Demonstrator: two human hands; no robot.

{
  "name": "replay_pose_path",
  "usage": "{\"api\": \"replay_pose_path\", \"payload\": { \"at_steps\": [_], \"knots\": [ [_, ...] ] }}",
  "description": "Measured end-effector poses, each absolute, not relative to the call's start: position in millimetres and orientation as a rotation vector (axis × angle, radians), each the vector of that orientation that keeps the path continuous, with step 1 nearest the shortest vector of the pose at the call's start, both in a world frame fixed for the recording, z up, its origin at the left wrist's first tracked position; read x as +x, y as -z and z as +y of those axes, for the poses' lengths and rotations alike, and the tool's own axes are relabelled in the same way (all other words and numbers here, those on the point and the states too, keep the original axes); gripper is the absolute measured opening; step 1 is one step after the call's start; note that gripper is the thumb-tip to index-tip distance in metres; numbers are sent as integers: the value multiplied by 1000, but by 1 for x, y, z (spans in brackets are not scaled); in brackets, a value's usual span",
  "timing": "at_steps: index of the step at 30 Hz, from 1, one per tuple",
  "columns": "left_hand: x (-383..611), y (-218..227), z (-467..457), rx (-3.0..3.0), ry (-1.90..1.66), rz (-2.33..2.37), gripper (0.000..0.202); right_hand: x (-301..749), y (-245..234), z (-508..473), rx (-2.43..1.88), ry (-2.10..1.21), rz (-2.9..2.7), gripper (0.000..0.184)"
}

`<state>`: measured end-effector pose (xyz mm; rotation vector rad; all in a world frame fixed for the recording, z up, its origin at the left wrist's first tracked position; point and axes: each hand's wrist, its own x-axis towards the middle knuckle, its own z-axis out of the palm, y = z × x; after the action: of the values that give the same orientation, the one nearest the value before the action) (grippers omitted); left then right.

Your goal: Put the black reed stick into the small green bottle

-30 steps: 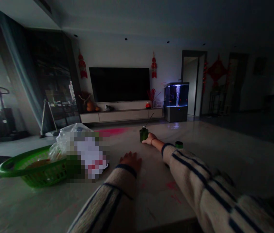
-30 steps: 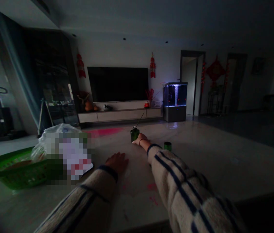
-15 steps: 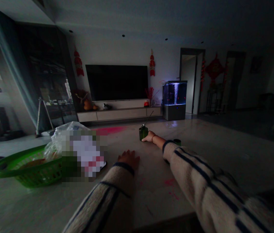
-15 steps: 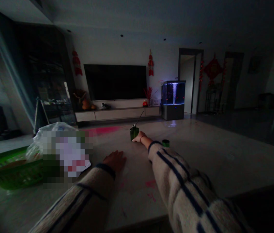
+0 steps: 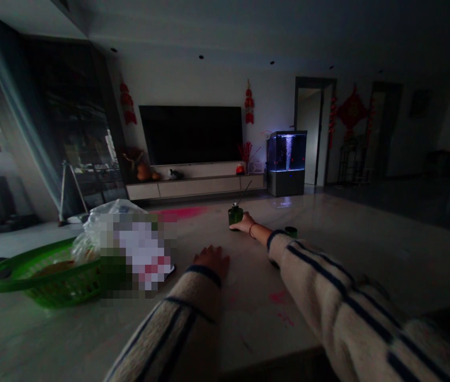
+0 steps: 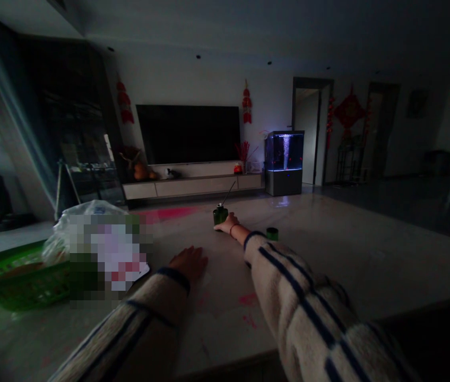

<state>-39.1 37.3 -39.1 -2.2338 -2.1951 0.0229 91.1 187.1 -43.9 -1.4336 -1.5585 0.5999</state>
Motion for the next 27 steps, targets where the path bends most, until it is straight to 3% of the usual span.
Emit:
{"api": "replay_pose_path", "payload": {
  "at_steps": [4, 11, 19, 27],
  "knots": [
    [-37, 38, 35, -2230, -6, -2206, 56, 79, 33, 179, -1699, -351, -1466, 85],
    [-35, 35, 35, -2228, -10, -2226, 55, 83, 24, 179, -1628, -152, -1570, 77],
    [-36, 37, 35, -2237, -5, -2216, 55, 97, 26, 195, -1514, -231, -1633, 74],
    [-39, 40, 39, -2256, -20, -2239, 58, 120, 24, 214, -1263, -552, -1728, 60]
  ]
}}
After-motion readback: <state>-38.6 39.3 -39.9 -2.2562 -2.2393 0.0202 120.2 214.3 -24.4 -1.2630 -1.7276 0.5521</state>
